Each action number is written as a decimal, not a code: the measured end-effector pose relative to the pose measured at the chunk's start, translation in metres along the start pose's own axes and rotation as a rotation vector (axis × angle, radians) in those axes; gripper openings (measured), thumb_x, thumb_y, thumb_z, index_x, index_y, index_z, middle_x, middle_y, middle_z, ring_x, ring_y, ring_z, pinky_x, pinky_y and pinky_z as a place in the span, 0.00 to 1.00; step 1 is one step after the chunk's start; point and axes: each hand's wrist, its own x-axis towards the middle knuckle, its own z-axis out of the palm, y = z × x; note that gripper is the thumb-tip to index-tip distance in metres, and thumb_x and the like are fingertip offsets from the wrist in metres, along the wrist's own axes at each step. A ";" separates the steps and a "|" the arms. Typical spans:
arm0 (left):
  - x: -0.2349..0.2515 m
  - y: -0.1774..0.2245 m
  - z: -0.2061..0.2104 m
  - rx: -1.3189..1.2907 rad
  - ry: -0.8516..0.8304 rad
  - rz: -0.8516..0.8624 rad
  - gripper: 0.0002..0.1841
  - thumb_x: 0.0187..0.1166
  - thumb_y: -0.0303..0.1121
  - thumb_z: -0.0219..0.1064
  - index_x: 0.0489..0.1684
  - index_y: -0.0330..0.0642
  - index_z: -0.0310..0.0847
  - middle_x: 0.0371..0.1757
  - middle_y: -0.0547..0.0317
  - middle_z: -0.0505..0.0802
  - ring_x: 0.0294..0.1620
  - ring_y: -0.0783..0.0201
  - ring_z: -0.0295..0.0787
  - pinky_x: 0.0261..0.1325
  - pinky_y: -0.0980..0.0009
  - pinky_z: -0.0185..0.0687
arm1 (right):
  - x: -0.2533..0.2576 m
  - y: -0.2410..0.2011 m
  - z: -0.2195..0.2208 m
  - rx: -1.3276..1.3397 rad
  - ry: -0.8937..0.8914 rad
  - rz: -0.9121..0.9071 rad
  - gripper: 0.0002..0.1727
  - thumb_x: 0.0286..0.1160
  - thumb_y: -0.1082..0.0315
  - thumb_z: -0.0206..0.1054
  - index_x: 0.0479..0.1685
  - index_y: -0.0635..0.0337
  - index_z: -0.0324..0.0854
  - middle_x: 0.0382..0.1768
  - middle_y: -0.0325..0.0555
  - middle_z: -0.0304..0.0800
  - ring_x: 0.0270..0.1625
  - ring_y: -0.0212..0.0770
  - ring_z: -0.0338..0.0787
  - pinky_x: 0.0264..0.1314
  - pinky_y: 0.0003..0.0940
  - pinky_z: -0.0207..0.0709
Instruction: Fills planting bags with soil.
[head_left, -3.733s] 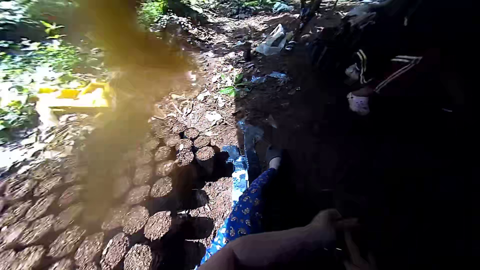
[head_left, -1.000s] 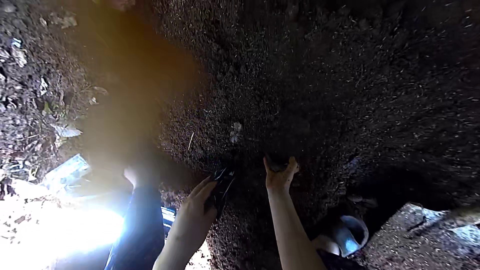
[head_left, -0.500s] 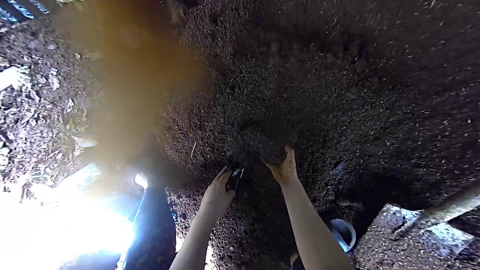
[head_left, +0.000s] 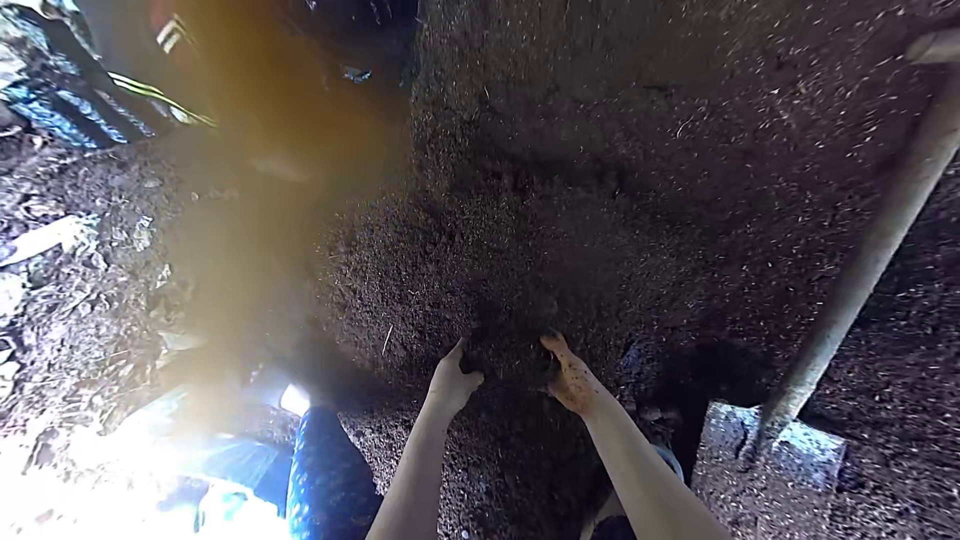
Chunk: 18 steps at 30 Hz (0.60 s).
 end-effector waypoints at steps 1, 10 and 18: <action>0.000 -0.002 -0.001 0.046 -0.006 0.020 0.42 0.74 0.23 0.71 0.93 0.42 0.55 0.85 0.43 0.75 0.79 0.52 0.80 0.78 0.53 0.77 | 0.001 0.003 0.003 -0.063 0.007 -0.024 0.36 0.89 0.49 0.55 0.94 0.36 0.46 0.85 0.54 0.64 0.74 0.59 0.80 0.59 0.63 0.84; 0.006 -0.025 0.008 0.412 0.033 -0.063 0.47 0.72 0.28 0.72 0.96 0.45 0.49 0.97 0.61 0.55 0.90 0.54 0.66 0.86 0.50 0.68 | -0.008 -0.022 0.081 -1.154 0.175 -0.118 0.38 0.81 0.42 0.63 0.90 0.44 0.61 0.87 0.70 0.55 0.80 0.70 0.70 0.77 0.61 0.69; 0.004 -0.023 0.007 0.362 0.044 -0.048 0.46 0.72 0.29 0.73 0.95 0.43 0.52 0.96 0.55 0.60 0.90 0.53 0.66 0.87 0.51 0.66 | -0.015 -0.049 0.121 -1.448 0.130 -0.052 0.38 0.80 0.38 0.60 0.90 0.35 0.59 0.90 0.63 0.50 0.81 0.69 0.70 0.71 0.62 0.75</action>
